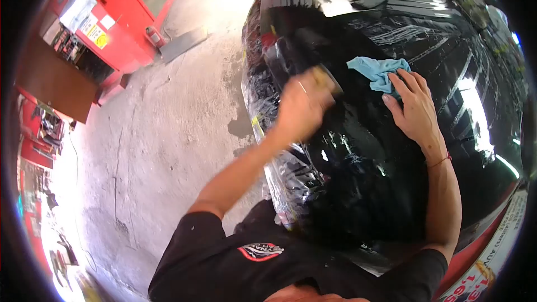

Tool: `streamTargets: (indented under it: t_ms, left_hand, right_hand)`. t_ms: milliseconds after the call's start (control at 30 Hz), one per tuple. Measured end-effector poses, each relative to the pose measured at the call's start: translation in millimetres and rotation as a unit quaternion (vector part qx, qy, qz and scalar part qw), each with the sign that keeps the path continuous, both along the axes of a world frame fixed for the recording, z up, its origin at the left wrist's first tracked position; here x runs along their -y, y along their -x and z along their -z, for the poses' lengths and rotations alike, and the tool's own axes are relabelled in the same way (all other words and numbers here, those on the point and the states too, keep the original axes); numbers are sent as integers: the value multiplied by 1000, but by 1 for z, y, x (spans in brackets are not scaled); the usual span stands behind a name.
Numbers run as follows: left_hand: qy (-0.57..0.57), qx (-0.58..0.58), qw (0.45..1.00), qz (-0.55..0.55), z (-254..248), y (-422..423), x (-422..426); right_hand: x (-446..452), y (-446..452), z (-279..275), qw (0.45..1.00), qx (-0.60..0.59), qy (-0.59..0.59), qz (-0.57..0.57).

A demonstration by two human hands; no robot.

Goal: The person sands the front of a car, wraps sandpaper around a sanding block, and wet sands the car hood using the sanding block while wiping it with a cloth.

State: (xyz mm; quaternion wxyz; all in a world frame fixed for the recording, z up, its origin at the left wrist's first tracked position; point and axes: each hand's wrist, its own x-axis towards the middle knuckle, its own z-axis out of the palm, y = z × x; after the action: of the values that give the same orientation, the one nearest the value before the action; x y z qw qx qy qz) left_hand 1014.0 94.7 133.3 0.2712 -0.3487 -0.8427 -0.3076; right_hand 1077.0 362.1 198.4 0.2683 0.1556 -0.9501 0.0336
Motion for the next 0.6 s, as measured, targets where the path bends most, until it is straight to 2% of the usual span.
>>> streamTargets:
  t_ms: [67, 100, 133, 200, 267, 300, 333, 400, 433, 467, 500, 533, 600]
  left_hand:
    - [-24, 169, 958, -231, 4, 116, 14]
    - [-106, 69, 973, -195, 27, 180, 29]
    - [-88, 162, 959, -217, 12, 190, 31]
    - [-37, 134, 970, -200, 15, 156, 29]
    - [84, -125, 969, -197, 51, 52, 8]
    - [-8, -46, 994, -101, 54, -1, 4]
    - [-101, 41, 994, -6, 50, -35, 2]
    - [-58, -27, 998, -26, 36, 21, 5]
    - [17, 16, 995, -98, 25, 78, 11]
    - [-49, 76, 983, -158, 25, 135, 18]
    - [-92, 70, 980, -165, 20, 181, 22]
    - [-62, 123, 977, -163, 12, 197, 24]
    - [-25, 114, 979, -164, 9, 137, 14]
  right_hand:
    - [0, -1, 0, 1000, 4, 5, 1]
    - [-1, -1, -2, 1000, 4, 6, -1]
    - [0, -2, -1, 1000, 1, 10, 6]
    - [-3, -1, 1, 1000, -5, 7, -1]
    - [-3, 0, 2, 1000, -17, 14, 11]
    - [-2, 0, 1, 1000, -19, 9, 12]
    - [-1, 0, 1, 1000, -15, 2, 10]
    - [-5, 4, 1, 1000, -24, 7, 10]
    - [-6, 4, -1, 1000, -14, 23, 1]
    - [-7, 2, -1, 999, 2, 35, -10]
    - [-9, 3, 1, 1000, 0, 28, -11]
    - [-9, 2, 1, 1000, 0, 30, -7]
    - [-9, 3, 4, 999, -3, 39, -10]
